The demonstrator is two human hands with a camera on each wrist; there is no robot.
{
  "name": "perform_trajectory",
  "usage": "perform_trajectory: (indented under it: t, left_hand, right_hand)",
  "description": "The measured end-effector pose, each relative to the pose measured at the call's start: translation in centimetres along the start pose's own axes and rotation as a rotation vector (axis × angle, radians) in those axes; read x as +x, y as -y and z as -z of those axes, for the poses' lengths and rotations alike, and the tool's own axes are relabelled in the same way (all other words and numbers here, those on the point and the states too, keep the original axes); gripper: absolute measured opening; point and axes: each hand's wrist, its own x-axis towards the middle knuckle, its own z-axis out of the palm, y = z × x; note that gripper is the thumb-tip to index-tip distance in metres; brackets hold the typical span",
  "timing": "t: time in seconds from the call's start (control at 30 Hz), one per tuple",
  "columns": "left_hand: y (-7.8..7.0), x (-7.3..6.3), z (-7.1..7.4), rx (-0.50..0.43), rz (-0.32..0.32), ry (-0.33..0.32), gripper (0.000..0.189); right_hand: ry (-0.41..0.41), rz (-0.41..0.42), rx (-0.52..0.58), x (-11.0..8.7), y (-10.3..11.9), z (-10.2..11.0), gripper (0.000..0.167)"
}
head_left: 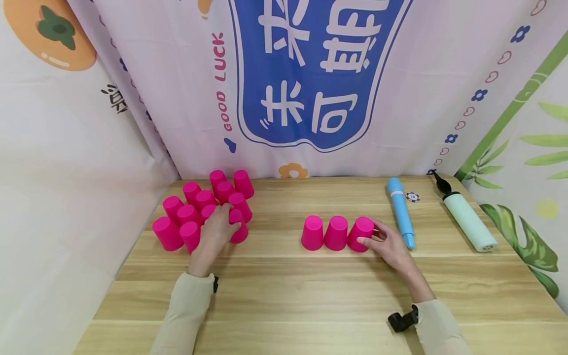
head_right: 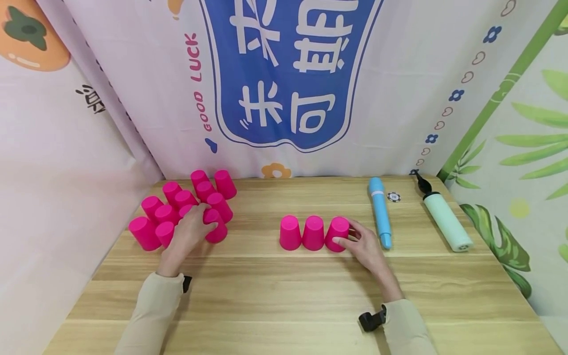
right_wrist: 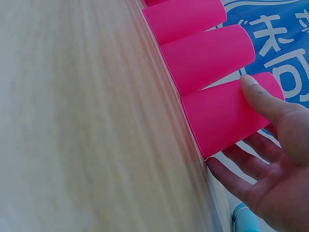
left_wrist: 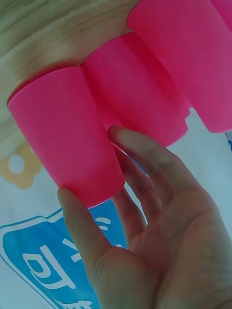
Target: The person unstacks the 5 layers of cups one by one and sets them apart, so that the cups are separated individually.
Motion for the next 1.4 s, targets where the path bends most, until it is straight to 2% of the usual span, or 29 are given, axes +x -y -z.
perform_trajectory:
  t: [0.4,0.9,1.1,1.17,1.23,1.3,1.33,1.4]
  left_hand:
    - [0.3,0.0,-0.1,-0.023,0.008,-0.007,0.053]
    - [0.5,0.4,-1.1,-0.046,-0.046,-0.097,0.051]
    - [0.3,0.5,-1.3,-0.022,-0.066,-0.128,0.052]
    - [0.0,0.1,-1.0,0.007,-0.056,-0.128,0.054]
    - [-0.8,-0.5,-0.5,0.045,-0.064,-0.159,0.056]
    - [-1.9,-1.2,0.0,0.063,-0.108,-0.231,0.056]
    - [-2.6,-1.6,0.1,0.06,-0.151,-0.271,0.055]
    - [-4.2,-2.1,-0.2,0.014,-0.275,-0.33,0.052]
  right_hand:
    - [0.004,-0.016,0.001,0.1,0.0,0.1,0.066]
    - [0.002,-0.013,0.01,0.2,0.1,0.0,0.066]
    - [-0.001,-0.008,0.018,0.1,0.0,0.0,0.064]
    - [0.004,-0.006,0.03,0.1,0.0,0.0,0.064]
    - [0.008,-0.011,0.034,0.1,0.1,0.0,0.065]
    - [0.01,-0.02,0.04,0.1,0.1,0.1,0.067]
    - [0.011,-0.027,0.042,0.1,0.1,0.1,0.068]
    - [0.004,-0.039,0.039,0.2,0.0,0.2,0.069]
